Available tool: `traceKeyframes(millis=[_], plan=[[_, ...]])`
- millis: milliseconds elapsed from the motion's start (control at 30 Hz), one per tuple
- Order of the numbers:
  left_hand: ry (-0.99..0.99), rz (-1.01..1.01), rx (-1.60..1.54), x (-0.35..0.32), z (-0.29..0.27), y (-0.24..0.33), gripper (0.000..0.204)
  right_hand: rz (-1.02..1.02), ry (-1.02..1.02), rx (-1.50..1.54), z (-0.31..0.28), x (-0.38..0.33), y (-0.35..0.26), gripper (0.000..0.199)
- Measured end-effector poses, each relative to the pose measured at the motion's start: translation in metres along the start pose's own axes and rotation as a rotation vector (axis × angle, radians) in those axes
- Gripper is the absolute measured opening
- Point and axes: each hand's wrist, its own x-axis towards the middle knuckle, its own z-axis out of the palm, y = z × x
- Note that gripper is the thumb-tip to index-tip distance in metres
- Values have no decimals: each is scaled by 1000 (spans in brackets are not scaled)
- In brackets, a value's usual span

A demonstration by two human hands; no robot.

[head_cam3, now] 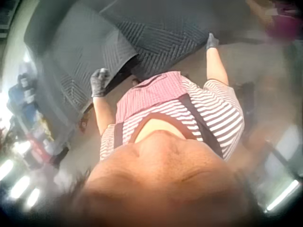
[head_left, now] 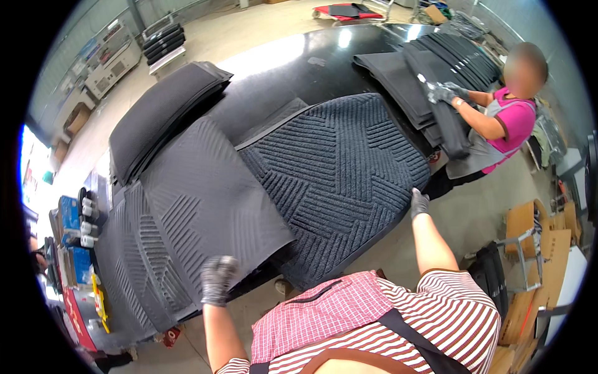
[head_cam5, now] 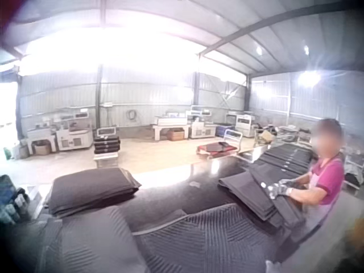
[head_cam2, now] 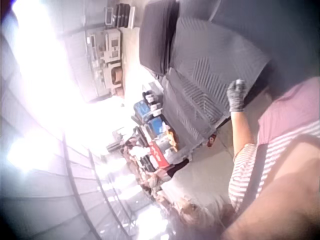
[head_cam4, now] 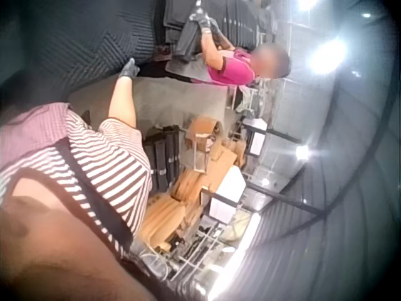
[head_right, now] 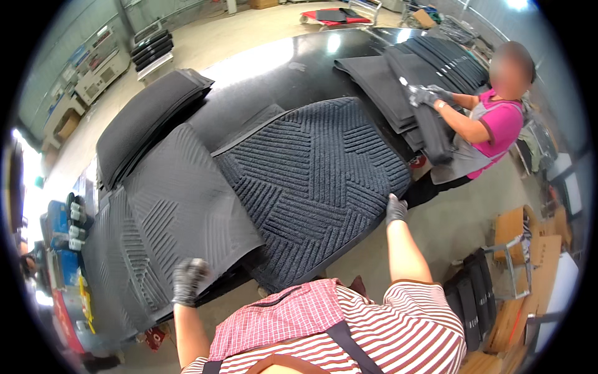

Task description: The person aligns several black rubber floor mats on a worktable, applies liquid glue from a bottle onto specific points, spreads the glue with a small roller, and attaches white identification tags by hand.

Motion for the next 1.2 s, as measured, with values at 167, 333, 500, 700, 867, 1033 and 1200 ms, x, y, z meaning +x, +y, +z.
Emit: traceKeyframes(millis=[167, 333, 500, 700, 867, 1033, 1200], plan=[[-462, -261, 394, -27, 107, -38, 53, 560, -543, 984, 8, 50, 80, 70], [-168, -333, 418, -48, 136, -61, 56, 448, -814, 1137, -19, -28, -14, 87], [173, 470, 623, -41, 123, 68, 25, 115, -915, 1161, -56, -22, -101, 78], [-119, 125, 855, 21, 113, 30, 73, -472, -373, 554, -102, 5, -189, 52], [-149, 44, 872, 18, 117, 40, 76, -665, -231, 144, -131, 1, -216, 40], [-225, 77, 955, 15, 118, 52, 79, -378, -355, 305, -93, 48, -197, 40], [-226, 69, 1007, 13, 112, 19, 77, -696, -364, 363, -101, 31, -251, 53]])
